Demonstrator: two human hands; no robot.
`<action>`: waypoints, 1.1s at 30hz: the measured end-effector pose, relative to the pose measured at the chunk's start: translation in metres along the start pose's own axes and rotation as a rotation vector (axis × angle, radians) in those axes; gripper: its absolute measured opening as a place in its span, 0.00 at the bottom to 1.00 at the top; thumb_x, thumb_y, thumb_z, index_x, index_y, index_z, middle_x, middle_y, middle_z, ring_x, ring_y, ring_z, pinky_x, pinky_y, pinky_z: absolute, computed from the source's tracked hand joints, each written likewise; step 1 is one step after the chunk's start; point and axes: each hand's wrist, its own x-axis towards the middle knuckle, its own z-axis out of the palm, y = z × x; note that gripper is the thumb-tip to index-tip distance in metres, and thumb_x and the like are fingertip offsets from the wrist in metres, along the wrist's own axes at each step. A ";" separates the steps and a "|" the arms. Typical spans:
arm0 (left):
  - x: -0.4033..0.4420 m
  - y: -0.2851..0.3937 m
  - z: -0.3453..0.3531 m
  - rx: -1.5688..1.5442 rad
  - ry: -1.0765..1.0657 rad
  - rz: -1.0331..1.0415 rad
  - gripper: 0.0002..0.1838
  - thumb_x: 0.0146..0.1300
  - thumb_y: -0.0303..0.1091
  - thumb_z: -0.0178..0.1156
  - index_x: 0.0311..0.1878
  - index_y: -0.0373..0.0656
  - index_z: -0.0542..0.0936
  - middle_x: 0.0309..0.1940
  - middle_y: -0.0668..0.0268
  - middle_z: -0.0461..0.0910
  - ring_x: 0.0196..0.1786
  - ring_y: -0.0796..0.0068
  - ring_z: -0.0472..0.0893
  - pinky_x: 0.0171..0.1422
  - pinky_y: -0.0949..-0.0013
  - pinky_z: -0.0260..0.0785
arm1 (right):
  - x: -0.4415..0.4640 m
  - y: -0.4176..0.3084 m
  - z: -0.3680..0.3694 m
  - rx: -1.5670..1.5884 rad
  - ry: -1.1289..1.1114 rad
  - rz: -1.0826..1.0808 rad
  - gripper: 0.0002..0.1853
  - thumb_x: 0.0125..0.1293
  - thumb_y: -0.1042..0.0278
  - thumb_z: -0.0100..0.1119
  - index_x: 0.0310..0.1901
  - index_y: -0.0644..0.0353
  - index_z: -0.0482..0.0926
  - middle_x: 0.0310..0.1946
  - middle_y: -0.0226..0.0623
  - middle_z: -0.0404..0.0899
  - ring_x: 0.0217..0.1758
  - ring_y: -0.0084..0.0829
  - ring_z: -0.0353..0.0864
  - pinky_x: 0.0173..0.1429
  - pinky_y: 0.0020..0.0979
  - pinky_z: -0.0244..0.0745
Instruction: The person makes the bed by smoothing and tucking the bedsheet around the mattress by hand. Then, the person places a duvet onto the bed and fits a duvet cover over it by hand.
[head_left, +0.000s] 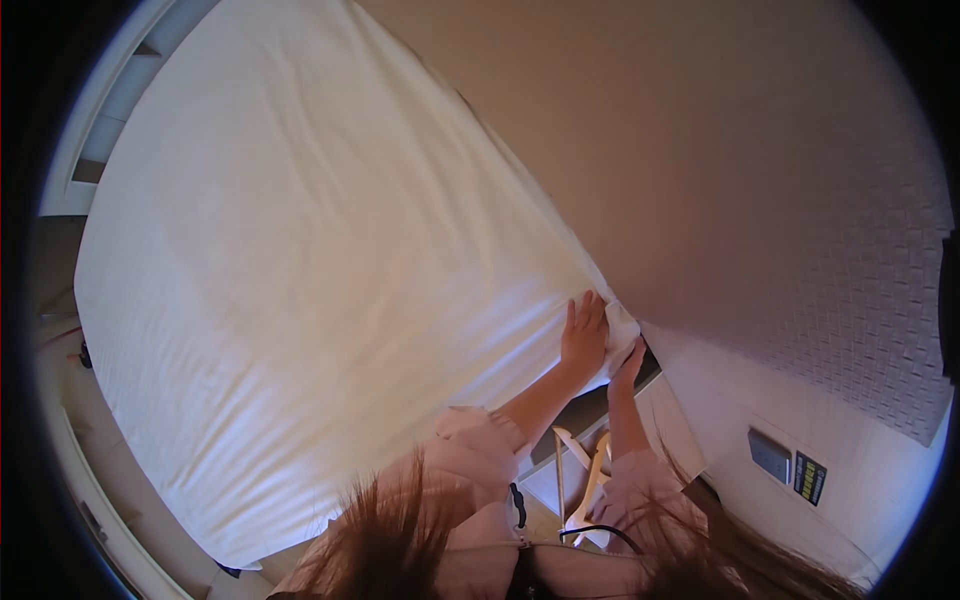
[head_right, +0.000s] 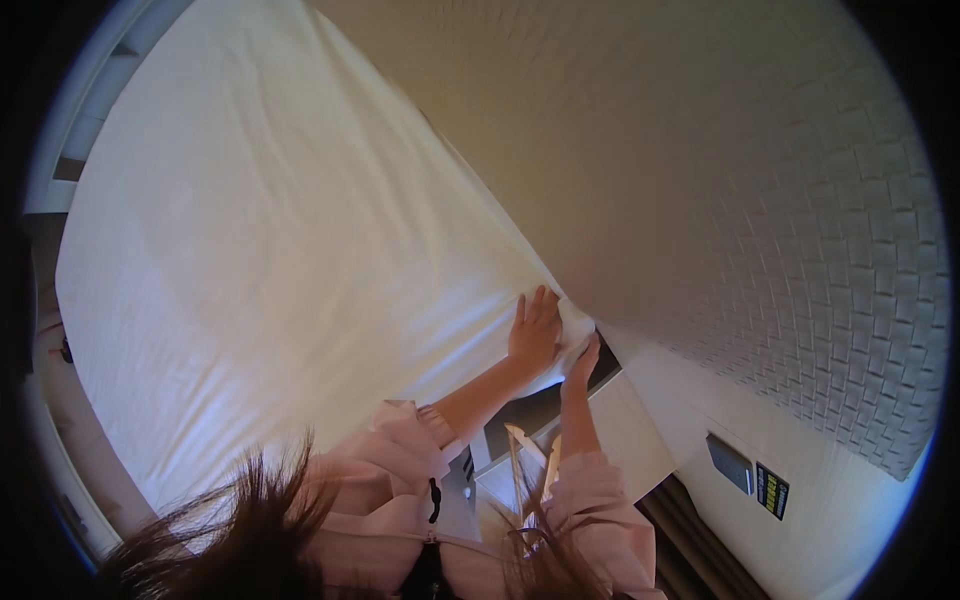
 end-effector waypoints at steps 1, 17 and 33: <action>0.005 0.006 -0.003 -0.005 0.002 -0.003 0.26 0.43 0.39 0.58 0.48 0.39 0.70 0.61 0.61 0.50 0.66 0.61 0.41 0.65 0.54 0.38 | 0.005 -0.004 0.010 0.004 0.029 -0.018 0.27 0.59 0.53 0.44 0.54 0.64 0.61 0.50 0.42 0.66 0.49 0.33 0.68 0.52 0.30 0.62; 0.032 -0.059 -0.039 -0.158 0.107 0.028 0.31 0.48 0.42 0.53 0.57 0.46 0.61 0.61 0.62 0.50 0.65 0.61 0.43 0.65 0.50 0.32 | 0.007 -0.033 0.028 -0.209 0.228 -0.016 0.22 0.57 0.60 0.49 0.49 0.67 0.64 0.45 0.46 0.68 0.46 0.37 0.69 0.48 0.30 0.65; -0.002 -0.155 -0.090 -0.148 0.251 -0.016 0.22 0.52 0.32 0.51 0.53 0.49 0.65 0.58 0.64 0.57 0.63 0.68 0.52 0.63 0.54 0.40 | -0.060 -0.118 0.174 -0.826 -0.328 -0.866 0.22 0.59 0.69 0.41 0.57 0.54 0.59 0.61 0.36 0.51 0.65 0.42 0.44 0.61 0.51 0.40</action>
